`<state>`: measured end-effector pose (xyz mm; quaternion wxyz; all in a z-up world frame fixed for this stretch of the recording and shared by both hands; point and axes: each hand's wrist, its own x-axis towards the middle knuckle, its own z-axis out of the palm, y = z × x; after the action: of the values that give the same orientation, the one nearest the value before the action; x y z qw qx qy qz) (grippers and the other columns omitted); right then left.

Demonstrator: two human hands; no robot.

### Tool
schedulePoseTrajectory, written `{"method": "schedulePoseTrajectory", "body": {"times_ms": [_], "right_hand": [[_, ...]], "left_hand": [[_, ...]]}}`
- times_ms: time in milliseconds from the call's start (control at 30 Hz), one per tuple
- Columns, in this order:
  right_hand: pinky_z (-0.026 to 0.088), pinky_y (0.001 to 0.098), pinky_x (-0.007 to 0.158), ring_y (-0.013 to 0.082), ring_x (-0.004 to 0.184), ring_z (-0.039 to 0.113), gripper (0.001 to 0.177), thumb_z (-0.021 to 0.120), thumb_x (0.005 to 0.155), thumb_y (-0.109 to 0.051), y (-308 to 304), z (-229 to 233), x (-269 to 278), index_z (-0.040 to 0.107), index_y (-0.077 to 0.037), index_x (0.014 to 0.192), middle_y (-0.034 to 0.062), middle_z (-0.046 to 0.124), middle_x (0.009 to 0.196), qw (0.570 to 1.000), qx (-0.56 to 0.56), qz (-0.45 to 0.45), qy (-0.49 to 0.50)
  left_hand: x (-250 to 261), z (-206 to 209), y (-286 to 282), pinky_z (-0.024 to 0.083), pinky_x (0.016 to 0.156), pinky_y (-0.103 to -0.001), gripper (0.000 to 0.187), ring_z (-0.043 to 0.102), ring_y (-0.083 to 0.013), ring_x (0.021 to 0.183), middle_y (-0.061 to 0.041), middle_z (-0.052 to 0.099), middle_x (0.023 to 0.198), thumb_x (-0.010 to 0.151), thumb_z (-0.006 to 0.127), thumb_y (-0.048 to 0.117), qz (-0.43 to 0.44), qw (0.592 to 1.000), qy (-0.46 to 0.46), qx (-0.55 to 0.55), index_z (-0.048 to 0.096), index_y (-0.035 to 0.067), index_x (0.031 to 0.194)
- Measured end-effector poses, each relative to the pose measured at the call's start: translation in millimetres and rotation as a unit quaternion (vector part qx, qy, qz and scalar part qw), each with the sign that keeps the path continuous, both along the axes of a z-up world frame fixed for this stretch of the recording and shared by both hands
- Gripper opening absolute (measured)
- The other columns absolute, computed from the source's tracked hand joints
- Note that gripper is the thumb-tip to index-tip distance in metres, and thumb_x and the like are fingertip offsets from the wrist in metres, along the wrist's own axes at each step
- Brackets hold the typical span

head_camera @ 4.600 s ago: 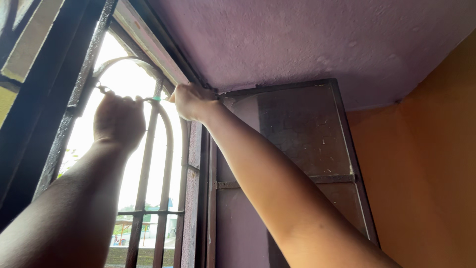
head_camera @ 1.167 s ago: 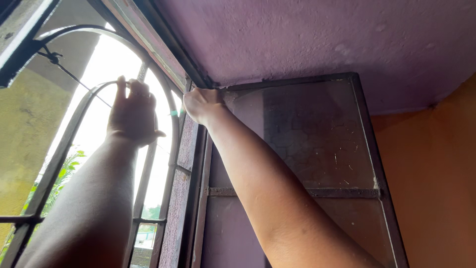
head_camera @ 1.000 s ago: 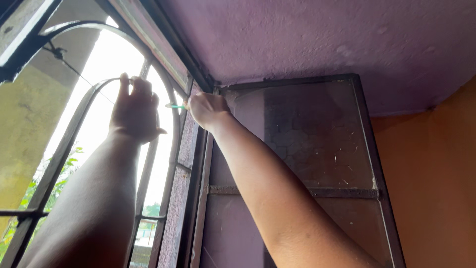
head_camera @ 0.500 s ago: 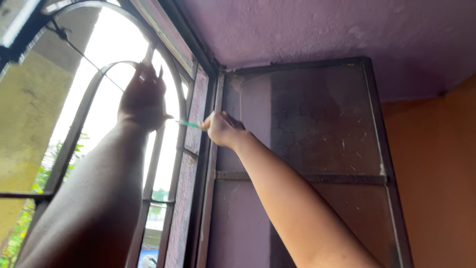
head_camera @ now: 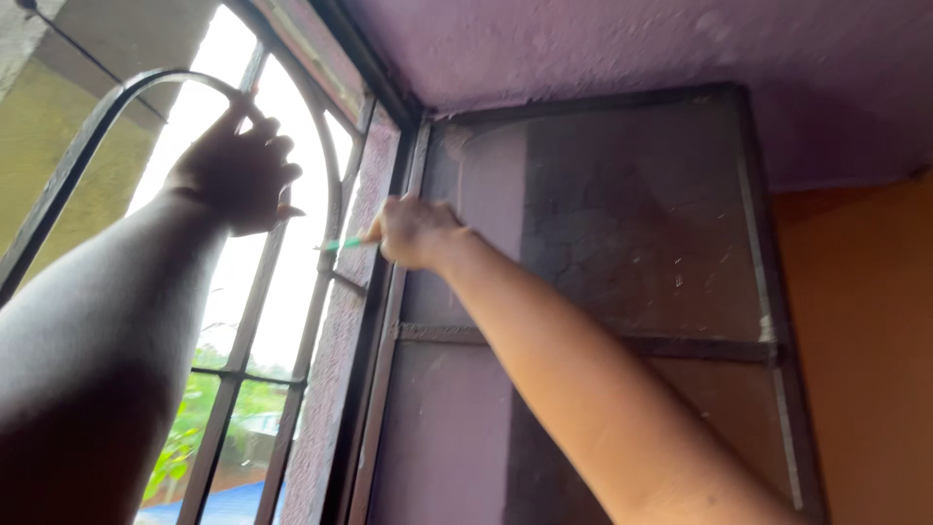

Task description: The person scrubs the metal bars of a window grille using a toothbrush. They dip the brush into a small green bowl containing a cleaning solution and continue scrubbing the vertical and horizontal bars of the grille.

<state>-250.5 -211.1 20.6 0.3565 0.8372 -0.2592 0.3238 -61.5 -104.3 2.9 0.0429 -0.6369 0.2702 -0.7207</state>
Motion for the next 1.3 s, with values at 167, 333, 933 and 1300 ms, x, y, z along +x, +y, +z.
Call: {"method": "schedulePoseTrajectory", "body": {"times_ms": [167, 333, 933, 1300], "right_hand": [[0.054, 0.0462, 0.099, 0.0317, 0.107, 0.071, 0.038, 0.054, 0.097, -0.012, -13, 6, -12, 0.073, -0.029, 0.125, 0.0120, 0.073, 0.117, 0.995, -0.054, 0.051, -0.061], [0.054, 0.0458, 0.099, 0.0317, 0.106, 0.072, 0.040, 0.054, 0.096, -0.012, -17, -2, -9, 0.070, -0.027, 0.130, 0.0130, 0.074, 0.117, 0.996, -0.056, 0.058, -0.041], [0.054, 0.0413, 0.093, 0.0254, 0.103, 0.071, 0.023, 0.064, 0.099, -0.036, -24, 34, -14, 0.077, -0.037, 0.117, 0.0051, 0.075, 0.114, 0.970, 0.058, 0.074, -0.225], [0.057, 0.0414, 0.088, 0.0261, 0.097, 0.075, 0.027, 0.054, 0.102, -0.035, -16, 26, 6, 0.076, -0.039, 0.118, 0.0047, 0.077, 0.111, 0.954, 0.084, 0.090, -0.275]], "left_hand": [[-4, 4, -3, -0.001, 0.126, -0.060, 0.061, 0.044, -0.0202, 0.143, 0.000, 0.062, 0.136, 0.097, 0.040, 0.072, -0.006, 1.000, 0.018, -0.002, 0.065, 0.025, 0.127], [-2, 5, 0, -0.002, 0.122, -0.061, 0.061, 0.043, -0.0224, 0.143, -0.002, 0.060, 0.138, 0.096, 0.040, 0.072, -0.017, 1.000, 0.004, -0.011, 0.065, 0.025, 0.125], [18, 14, -2, -0.006, 0.119, -0.062, 0.069, 0.028, -0.0239, 0.149, -0.005, 0.047, 0.150, 0.094, 0.034, 0.075, -0.017, 1.000, 0.016, -0.010, 0.057, 0.025, 0.135], [22, 19, -3, -0.004, 0.122, -0.062, 0.066, 0.036, -0.0244, 0.145, -0.005, 0.054, 0.138, 0.097, 0.030, 0.074, -0.009, 1.000, 0.018, -0.001, 0.060, 0.023, 0.127]]}}
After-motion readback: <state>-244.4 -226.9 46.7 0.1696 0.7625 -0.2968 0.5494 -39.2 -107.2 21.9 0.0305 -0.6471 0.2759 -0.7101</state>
